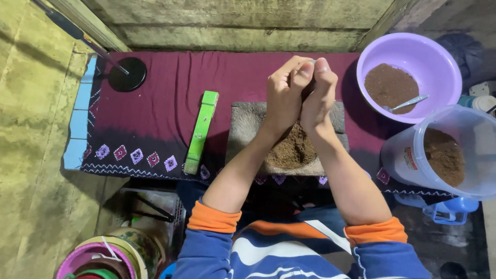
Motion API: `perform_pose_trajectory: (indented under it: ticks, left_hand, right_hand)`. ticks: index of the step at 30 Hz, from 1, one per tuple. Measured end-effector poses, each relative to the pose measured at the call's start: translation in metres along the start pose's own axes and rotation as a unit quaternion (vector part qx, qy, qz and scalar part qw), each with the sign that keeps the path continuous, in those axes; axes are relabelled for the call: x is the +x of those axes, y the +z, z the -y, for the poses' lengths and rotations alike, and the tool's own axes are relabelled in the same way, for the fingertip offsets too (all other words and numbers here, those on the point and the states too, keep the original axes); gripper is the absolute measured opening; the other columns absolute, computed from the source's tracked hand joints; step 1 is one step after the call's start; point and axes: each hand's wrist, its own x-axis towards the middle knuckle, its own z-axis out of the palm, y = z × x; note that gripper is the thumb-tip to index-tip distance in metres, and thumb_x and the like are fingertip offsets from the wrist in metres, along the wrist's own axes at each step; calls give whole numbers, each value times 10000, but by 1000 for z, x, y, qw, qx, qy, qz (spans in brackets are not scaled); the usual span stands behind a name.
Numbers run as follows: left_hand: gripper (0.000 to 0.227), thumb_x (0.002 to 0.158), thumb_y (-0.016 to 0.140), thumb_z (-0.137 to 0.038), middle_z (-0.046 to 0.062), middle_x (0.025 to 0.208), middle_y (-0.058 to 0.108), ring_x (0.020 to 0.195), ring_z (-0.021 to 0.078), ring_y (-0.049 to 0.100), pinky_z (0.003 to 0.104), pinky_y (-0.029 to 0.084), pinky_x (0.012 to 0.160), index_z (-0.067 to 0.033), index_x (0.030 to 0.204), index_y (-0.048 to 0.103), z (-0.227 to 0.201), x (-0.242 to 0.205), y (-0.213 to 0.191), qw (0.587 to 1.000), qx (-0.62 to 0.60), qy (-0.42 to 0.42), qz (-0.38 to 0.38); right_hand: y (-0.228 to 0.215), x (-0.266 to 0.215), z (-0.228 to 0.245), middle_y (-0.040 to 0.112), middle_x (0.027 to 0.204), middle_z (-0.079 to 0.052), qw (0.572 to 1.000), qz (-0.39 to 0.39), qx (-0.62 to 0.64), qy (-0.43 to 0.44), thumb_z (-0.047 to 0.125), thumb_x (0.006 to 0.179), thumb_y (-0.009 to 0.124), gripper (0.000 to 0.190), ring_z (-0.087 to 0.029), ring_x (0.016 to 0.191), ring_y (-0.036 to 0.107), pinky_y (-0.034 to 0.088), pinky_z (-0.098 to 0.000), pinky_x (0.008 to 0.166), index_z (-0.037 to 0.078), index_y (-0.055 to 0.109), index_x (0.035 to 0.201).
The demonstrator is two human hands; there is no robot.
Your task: Pounding and grinding brown powder on a stone slab using a stone pestle to achieve a finer consistency.
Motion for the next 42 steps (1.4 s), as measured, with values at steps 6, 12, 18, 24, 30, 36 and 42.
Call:
perform_pose_trajectory:
  ticks: [6, 12, 18, 24, 30, 36, 42]
  left_hand:
    - [411, 952, 553, -568, -17, 669, 591, 704, 68, 531, 243, 448, 587, -191, 950, 717, 13, -6, -10, 999, -31, -7, -25]
    - [528, 930, 581, -711, 14, 705, 630, 704, 75, 536, 249, 457, 586, -208, 973, 734, 17, -12, -5, 999, -42, 17, -4]
    - [371, 933, 645, -543, 24, 603, 572, 668, 62, 547, 267, 486, 556, -178, 922, 707, -18, -19, 5, 997, -25, 61, 37]
    - [325, 932, 647, -557, -22, 626, 610, 695, 34, 600, 251, 535, 584, -251, 1015, 718, -33, -8, 8, 997, -20, 66, 23]
    - [361, 951, 593, -545, 35, 694, 640, 720, 117, 547, 305, 491, 613, -218, 990, 742, 5, 8, -17, 999, -46, -20, -12]
    - [405, 956, 548, -556, -10, 673, 612, 713, 64, 530, 248, 472, 592, -206, 968, 751, 3, 6, -26, 998, -37, -24, -42]
    - [449, 943, 594, -617, -20, 778, 664, 763, 53, 528, 233, 463, 601, -196, 991, 745, 15, -12, -23, 999, -44, 11, -6]
  right_hand:
    - [6, 1, -11, 530, 683, -110, 999, -1, 18, 29, 279, 1076, 437, 457, -180, 691, 456, 400, -302, 651, 36, 570, 712]
    - [20, 2, -11, 545, 681, -118, 1000, 9, 13, 16, 260, 1086, 426, 467, -179, 690, 473, 425, -304, 655, 22, 590, 720]
    - [19, 4, 2, 560, 679, -126, 1000, 5, -7, -14, 240, 1096, 415, 478, -179, 689, 489, 450, -306, 658, 7, 611, 728]
    - [21, 3, 4, 576, 677, -135, 999, 0, -24, -27, 221, 1107, 404, 491, -178, 687, 506, 474, -308, 662, -8, 631, 736]
    - [19, 4, -9, 591, 675, -143, 999, -6, -42, -25, 202, 1117, 392, 506, -178, 686, 522, 499, -310, 665, -22, 651, 744]
    - [29, 0, -18, 567, 643, -109, 997, 14, -59, -52, 247, 1106, 376, 545, -189, 642, 547, 468, -321, 580, -31, 671, 741]
    - [15, -20, -29, 539, 635, -106, 998, -10, -27, -63, 271, 1099, 410, 529, -179, 630, 498, 431, -309, 569, -37, 647, 740]
